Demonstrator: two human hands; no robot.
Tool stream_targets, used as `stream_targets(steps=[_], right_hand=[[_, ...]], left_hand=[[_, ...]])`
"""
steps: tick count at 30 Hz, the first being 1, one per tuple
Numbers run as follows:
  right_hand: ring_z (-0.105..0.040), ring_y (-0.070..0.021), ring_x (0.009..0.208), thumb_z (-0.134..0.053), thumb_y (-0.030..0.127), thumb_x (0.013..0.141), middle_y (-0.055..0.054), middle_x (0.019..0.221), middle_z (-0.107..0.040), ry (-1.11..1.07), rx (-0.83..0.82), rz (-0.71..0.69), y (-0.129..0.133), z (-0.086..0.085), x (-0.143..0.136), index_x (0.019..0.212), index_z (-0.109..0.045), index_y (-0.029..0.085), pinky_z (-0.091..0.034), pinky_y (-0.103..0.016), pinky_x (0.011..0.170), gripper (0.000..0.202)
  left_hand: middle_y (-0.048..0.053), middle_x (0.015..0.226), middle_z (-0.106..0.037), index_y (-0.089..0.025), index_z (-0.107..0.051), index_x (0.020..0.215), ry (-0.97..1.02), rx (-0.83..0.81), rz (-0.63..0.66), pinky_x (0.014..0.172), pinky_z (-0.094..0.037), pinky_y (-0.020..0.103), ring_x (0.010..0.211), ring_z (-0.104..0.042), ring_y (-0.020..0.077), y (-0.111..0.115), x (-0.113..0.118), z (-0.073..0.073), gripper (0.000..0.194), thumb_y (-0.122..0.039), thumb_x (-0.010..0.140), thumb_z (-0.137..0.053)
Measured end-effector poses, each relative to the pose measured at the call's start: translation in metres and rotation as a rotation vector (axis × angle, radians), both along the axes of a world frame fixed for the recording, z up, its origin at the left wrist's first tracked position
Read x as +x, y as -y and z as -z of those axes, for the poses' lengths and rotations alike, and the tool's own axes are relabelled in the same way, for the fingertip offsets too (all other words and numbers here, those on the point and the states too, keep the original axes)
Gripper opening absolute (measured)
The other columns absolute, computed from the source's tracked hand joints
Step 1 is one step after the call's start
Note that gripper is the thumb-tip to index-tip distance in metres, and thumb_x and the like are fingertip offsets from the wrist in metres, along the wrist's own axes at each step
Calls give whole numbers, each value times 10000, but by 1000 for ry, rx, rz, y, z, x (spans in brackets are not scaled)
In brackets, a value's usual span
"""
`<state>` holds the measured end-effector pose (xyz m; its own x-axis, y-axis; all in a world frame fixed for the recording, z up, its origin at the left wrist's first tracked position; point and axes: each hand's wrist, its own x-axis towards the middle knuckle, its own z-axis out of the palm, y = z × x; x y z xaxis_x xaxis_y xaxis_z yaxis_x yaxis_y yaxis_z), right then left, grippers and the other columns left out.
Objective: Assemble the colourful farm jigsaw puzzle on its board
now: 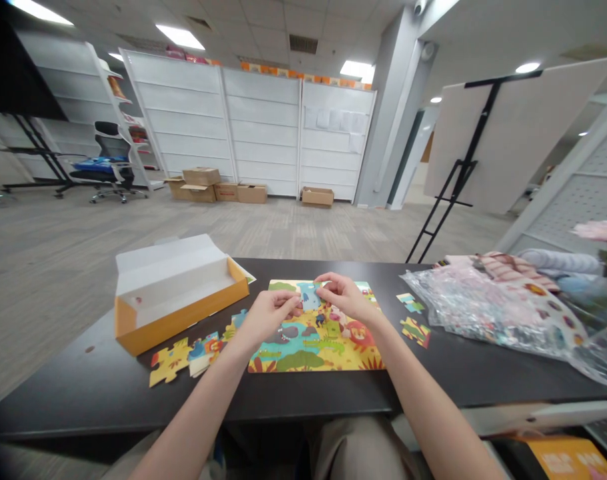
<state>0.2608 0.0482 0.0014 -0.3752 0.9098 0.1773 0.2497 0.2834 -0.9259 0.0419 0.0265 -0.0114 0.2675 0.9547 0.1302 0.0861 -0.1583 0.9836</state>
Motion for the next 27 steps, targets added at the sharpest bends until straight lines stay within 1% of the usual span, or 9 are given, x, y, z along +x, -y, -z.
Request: stream_targets(steps=[3,7,9,11,13,15,17,21,27], right_hand=[[-480,-91,522,-708,583,803,55,601,-548,43,-24,10,-1,-1,5,1021,-629,178,-343,-217,480,466],[-452,-78,477,-708,589,790,56,574,-544,108,-52,48,-3,-1,10,969,-629,170,-310,-202,435,462],[-452,-73,468,-715,592,779,50,592,-561,126,-83,68,-4,0,13,936,-611,174,-311,-200,424,458],[-471,-76,469,-718,593,777,40,626,-589,140,-122,68,-6,1,19,924,-597,181,-324,-204,422,454],[-510,-88,497,-725,586,777,28,657,-615,139,-135,66,-10,2,27,921,-592,184,-353,-211,441,447],[-550,-106,551,-747,578,759,21,667,-628,123,-130,70,-15,2,38,927,-592,182,-386,-221,484,457],[-561,-117,579,-783,575,715,27,643,-619,132,-132,78,-19,3,49,939,-596,173,-391,-228,513,496],[-527,-110,548,-803,593,672,36,617,-607,217,-160,97,-22,7,67,967,-608,159,-333,-231,496,560],[-599,-141,635,-810,569,680,-3,710,-670,174,-179,85,-23,18,74,960,-599,169,-404,-245,551,532]], left_hand=[[91,995,-776,-168,-741,959,-113,78,-11,772,-602,340,805,-752,211,1,1,4,217,-181,884,-537],[61,1103,-759,-214,-715,1076,-461,302,-96,916,-557,364,993,-718,222,5,1,10,270,-167,921,-498],[64,1155,-735,-212,-696,1104,-618,382,-87,965,-528,379,1082,-678,241,10,2,10,238,-211,924,-541],[76,1179,-709,-203,-693,1072,-757,440,-37,1009,-497,401,1140,-636,264,15,3,9,204,-292,910,-608],[83,1155,-695,-199,-698,1010,-889,472,17,1037,-471,426,1146,-615,283,20,4,6,217,-374,891,-651],[87,1131,-687,-198,-696,983,-985,475,48,1022,-474,429,1133,-607,292,23,4,2,242,-415,886,-656],[90,1128,-682,-198,-693,987,-1033,468,57,975,-498,415,1121,-603,296,24,4,0,259,-434,893,-642],[91,1123,-679,-192,-692,985,-1057,483,78,918,-516,398,1101,-604,294,24,3,-3,286,-455,900,-618],[77,1114,-679,-192,-691,961,-1054,488,102,913,-511,388,1090,-602,286,24,1,-4,284,-460,881,-638]])
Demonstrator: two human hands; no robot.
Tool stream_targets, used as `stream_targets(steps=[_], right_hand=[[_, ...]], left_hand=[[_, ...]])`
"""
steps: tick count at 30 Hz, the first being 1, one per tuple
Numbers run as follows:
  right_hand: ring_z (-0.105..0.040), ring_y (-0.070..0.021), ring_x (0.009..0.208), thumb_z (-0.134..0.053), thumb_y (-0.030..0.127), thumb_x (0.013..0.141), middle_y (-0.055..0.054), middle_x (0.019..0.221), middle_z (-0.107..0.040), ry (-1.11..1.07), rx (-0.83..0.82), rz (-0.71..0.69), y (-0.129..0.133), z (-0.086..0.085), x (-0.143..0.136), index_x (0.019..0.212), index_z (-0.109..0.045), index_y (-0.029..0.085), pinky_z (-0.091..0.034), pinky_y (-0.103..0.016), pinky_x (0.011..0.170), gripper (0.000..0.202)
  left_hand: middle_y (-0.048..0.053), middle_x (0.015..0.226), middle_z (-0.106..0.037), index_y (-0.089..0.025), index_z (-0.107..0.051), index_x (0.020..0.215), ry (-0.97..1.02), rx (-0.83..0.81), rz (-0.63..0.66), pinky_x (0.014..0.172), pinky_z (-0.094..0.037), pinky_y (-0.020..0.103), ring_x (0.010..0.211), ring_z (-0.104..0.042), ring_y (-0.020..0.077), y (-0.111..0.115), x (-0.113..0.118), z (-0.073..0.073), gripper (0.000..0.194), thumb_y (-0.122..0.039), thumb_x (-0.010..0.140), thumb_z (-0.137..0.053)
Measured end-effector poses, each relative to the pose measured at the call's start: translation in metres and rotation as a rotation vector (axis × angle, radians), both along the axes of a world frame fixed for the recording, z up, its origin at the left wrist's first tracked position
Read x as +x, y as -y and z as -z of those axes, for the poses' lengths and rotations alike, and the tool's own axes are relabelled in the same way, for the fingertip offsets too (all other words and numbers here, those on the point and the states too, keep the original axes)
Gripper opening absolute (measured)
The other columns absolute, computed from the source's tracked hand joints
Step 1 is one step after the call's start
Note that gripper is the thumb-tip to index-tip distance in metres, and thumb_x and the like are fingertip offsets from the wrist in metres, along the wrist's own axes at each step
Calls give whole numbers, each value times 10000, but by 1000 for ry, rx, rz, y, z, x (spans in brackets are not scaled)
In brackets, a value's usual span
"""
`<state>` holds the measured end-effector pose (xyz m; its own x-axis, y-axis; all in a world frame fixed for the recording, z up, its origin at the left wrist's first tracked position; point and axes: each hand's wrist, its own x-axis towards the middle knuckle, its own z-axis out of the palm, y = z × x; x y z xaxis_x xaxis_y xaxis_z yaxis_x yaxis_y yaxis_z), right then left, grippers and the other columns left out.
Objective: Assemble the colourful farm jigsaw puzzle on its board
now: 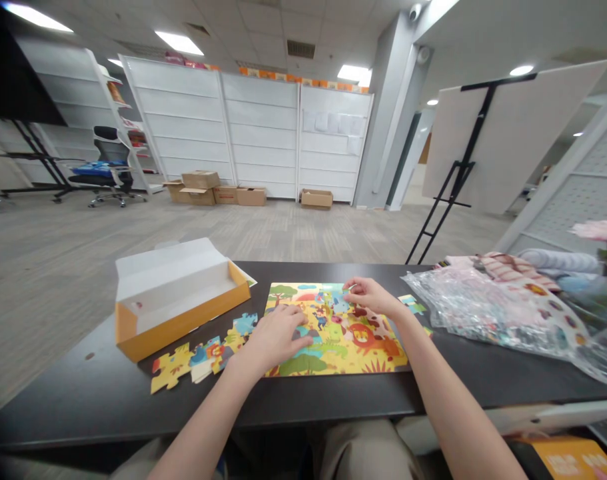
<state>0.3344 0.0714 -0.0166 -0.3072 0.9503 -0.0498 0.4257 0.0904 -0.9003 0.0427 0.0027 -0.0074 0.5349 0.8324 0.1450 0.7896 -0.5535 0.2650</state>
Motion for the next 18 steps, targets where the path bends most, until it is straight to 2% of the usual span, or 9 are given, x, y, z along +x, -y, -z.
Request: stream_targets(steps=[4,10,18], right_hand=[[-579,-124,607,-805,545,704,18,696,-649,-12,-27,-34,3,1,-1,974,-598,176,-408,-238,542,502],[-587,-119,643,-819,505,709,-13,792,-678,109,-75,-212,11,-3,-5,982,-643,162,-425,-224,551,473],[-612,-134,665,-842,505,679,-21,772,-684,178,-32,-208,8,3,-8,930,-669,149,-470,-239,600,468]], left_hand=[[80,1134,-673,-199,-688,990,-8,-12,4,913,-512,393,1110,-596,289,0,-1,0,294,-466,871,-656],[91,1164,-666,-187,-683,1013,-18,0,6,910,-521,409,1128,-587,300,0,-1,2,305,-460,883,-645],[88,1179,-665,-187,-679,1028,-8,11,5,935,-517,424,1136,-584,301,1,0,3,307,-458,886,-646]])
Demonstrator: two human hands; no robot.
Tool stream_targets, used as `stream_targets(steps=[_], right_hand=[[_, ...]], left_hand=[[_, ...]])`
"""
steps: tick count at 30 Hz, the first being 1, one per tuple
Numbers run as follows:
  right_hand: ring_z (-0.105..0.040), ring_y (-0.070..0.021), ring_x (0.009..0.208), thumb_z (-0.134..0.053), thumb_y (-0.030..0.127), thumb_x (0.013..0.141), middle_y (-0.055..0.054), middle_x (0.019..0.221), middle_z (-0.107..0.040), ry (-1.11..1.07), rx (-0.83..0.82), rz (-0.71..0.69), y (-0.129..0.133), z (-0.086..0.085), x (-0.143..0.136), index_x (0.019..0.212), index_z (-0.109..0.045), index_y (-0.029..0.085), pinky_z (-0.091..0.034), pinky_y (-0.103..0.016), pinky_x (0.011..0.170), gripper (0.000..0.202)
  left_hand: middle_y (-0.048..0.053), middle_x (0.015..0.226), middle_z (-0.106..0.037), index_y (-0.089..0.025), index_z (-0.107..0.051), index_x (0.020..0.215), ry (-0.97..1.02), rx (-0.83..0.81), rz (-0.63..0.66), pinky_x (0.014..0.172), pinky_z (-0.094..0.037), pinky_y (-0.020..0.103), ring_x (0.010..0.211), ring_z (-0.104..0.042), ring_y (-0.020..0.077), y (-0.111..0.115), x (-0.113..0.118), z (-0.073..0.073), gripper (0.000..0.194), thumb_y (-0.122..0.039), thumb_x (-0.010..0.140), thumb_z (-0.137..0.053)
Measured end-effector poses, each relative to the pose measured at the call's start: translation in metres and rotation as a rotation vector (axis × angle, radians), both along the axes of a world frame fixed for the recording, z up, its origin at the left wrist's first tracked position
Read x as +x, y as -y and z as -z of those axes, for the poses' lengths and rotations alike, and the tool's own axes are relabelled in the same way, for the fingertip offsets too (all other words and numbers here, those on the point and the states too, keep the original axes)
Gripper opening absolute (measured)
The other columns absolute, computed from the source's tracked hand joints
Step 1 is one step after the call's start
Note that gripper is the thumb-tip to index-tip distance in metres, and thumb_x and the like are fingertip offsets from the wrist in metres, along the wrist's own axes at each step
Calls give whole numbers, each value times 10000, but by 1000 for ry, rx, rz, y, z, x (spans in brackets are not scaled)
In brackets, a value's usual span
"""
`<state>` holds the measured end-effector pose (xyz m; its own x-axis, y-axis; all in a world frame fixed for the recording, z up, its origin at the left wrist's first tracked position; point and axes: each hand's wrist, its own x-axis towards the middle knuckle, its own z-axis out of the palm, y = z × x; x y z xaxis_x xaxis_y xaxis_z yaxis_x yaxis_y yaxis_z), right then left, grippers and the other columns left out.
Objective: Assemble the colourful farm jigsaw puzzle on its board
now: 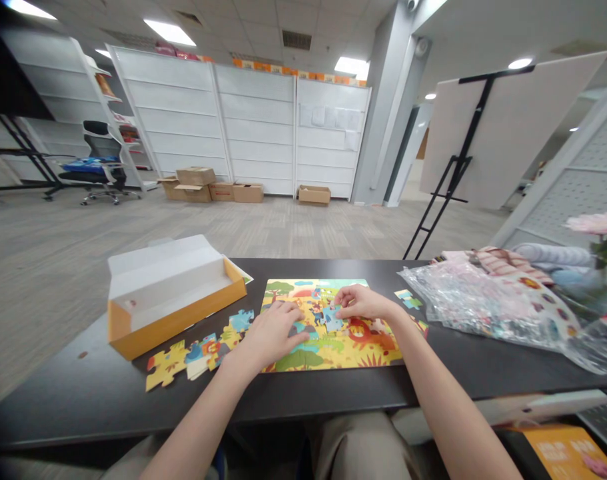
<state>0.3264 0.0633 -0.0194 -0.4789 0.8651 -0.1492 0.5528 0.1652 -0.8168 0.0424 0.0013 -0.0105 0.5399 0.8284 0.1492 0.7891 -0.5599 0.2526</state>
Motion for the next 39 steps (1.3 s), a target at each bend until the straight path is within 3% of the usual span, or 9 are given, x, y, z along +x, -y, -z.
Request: stream_targets(steps=[8,11,16,20,26,33,39], right_hand=[[-578,-119,591,-861,492,660,22,659,-638,-51,-46,5,1,1,-1,913,-642,165,-420,-225,538,468],[-565,-112,568,-829,522,687,21,676,-641,-180,-15,141,-3,1,-1,929,-612,181,-426,-230,524,472],[-636,-164,680,-812,574,653,-26,767,-682,-213,210,392,-20,10,-5,920,-633,189,-508,-288,620,501],[-662,-192,730,-814,570,626,-42,794,-692,-185,293,465,-32,23,-8,927,-641,200,-544,-332,699,507],[-676,-210,791,-731,500,720,-60,852,-690,-163,394,548,-39,36,-16,988,-594,216,-557,-347,716,414],[-667,-202,794,-622,410,842,-85,1016,-696,122,575,506,-27,25,-28,982,-629,214,-542,-360,764,241],[-644,-256,1000,-652,419,848,-121,1152,-651,218,698,293,-18,23,-31,1040,-687,206,-498,-416,939,289]], left_hand=[[92,1196,-658,-189,-668,1030,-19,-7,-8,949,-508,435,1150,-577,305,1,2,-1,304,-458,895,-628],[90,1188,-657,-192,-666,1024,-19,-4,-9,942,-508,427,1147,-578,303,1,1,-2,295,-455,893,-630],[95,1192,-653,-187,-661,1026,-22,-11,-15,940,-500,433,1144,-572,308,2,3,-4,309,-463,897,-613],[101,1184,-652,-194,-659,1027,-31,-11,-16,955,-482,419,1142,-569,303,3,3,-4,301,-461,903,-599],[112,1177,-645,-187,-650,1039,-31,1,-9,948,-486,427,1145,-565,309,4,3,-3,317,-470,906,-599],[114,1177,-646,-184,-651,1024,-33,23,-14,936,-495,427,1143,-570,315,5,4,-3,306,-463,916,-584],[128,1195,-643,-177,-654,1028,-36,15,-6,948,-494,443,1147,-569,317,6,4,-4,308,-454,911,-590]])
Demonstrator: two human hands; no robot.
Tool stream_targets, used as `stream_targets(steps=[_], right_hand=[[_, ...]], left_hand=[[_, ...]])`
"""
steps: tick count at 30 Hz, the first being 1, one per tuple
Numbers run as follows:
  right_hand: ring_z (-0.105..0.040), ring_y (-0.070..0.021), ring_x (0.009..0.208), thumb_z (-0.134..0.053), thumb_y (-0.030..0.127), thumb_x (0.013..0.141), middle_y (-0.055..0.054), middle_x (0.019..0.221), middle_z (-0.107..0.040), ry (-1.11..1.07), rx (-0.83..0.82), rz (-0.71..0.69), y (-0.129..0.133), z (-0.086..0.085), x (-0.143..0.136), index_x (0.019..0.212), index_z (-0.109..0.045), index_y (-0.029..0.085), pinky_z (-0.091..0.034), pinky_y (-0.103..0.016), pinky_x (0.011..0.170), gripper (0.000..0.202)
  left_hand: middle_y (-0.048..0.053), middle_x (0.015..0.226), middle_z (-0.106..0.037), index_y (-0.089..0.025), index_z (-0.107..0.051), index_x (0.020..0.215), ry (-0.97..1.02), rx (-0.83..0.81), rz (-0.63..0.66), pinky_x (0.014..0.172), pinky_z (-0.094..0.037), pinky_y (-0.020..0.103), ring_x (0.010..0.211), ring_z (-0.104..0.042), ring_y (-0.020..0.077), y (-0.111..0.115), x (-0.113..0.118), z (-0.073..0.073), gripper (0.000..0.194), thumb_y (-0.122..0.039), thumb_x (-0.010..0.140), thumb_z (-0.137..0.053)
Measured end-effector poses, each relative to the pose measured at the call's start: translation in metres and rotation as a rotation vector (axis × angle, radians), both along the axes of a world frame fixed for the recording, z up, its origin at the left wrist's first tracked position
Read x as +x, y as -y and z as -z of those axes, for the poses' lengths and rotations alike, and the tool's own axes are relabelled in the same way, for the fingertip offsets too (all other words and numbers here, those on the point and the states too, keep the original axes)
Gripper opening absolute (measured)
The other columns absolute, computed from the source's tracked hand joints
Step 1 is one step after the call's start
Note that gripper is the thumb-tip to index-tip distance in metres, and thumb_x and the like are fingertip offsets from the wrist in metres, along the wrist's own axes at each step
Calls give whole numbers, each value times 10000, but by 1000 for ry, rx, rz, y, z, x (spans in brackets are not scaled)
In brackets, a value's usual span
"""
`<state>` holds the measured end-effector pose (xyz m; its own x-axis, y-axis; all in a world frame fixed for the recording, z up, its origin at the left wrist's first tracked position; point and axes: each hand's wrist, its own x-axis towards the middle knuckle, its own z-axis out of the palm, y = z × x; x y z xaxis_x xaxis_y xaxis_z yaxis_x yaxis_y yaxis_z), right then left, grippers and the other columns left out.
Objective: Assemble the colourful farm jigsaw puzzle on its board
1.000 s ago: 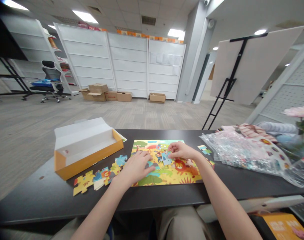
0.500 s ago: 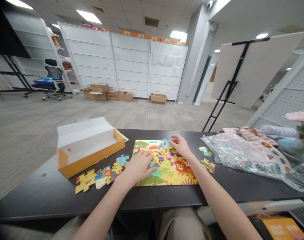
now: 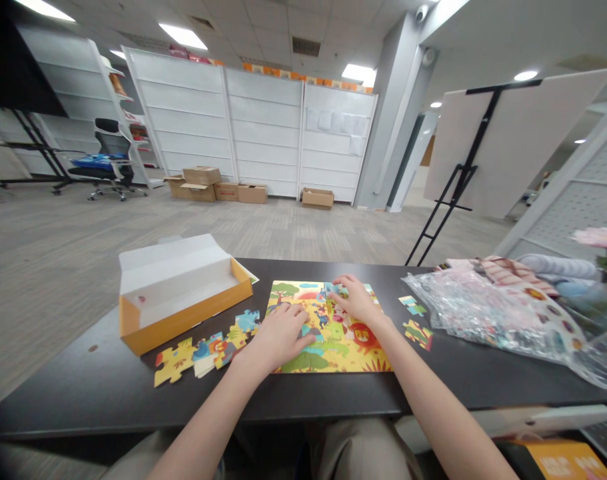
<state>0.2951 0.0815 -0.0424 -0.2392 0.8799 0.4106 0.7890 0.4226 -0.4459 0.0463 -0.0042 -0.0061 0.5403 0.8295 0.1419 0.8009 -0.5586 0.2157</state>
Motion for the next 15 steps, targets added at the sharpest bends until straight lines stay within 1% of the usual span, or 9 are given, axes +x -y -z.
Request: stream_targets(steps=[2,4,10,13,15], right_hand=[[-612,-288,1110,-668,426,841,-130,1206,-645,79,10,-23,0,3,1,1084,-695,210,-455,-449,1012,326],[-587,-310,1170,-672,437,842,-136,1239,-647,133,-6,-21,-1,5,3,1133,-692,214,-430,-467,1043,367],[-609,-317,1127,-624,428,893,-145,1184,-682,179,-77,-68,-3,4,7,1187,-660,193,-449,-464,1009,378],[-592,-313,1141,-643,422,880,-144,1204,-662,161,-96,-57,-2,1,11,1212,-633,189,-443,-462,1011,406],[-586,-304,1144,-679,416,847,-135,1209,-644,149,-119,-51,1,-3,14,1211,-629,200,-439,-454,1019,427]], left_hand=[[128,1195,-641,-173,-652,1026,1,3,1,954,-488,447,1144,-569,318,-1,0,0,304,-448,911,-591],[124,1190,-640,-176,-648,1027,3,6,3,959,-481,445,1146,-566,316,-1,0,1,300,-447,913,-587],[123,1197,-639,-180,-641,1045,3,6,-1,966,-469,438,1146,-562,313,0,0,1,306,-451,919,-574],[129,1198,-641,-168,-644,1051,-2,0,1,964,-474,445,1143,-564,318,1,0,1,316,-447,921,-573],[127,1195,-643,-168,-644,1056,0,2,3,962,-475,443,1142,-565,318,1,0,0,316,-444,922,-572]])
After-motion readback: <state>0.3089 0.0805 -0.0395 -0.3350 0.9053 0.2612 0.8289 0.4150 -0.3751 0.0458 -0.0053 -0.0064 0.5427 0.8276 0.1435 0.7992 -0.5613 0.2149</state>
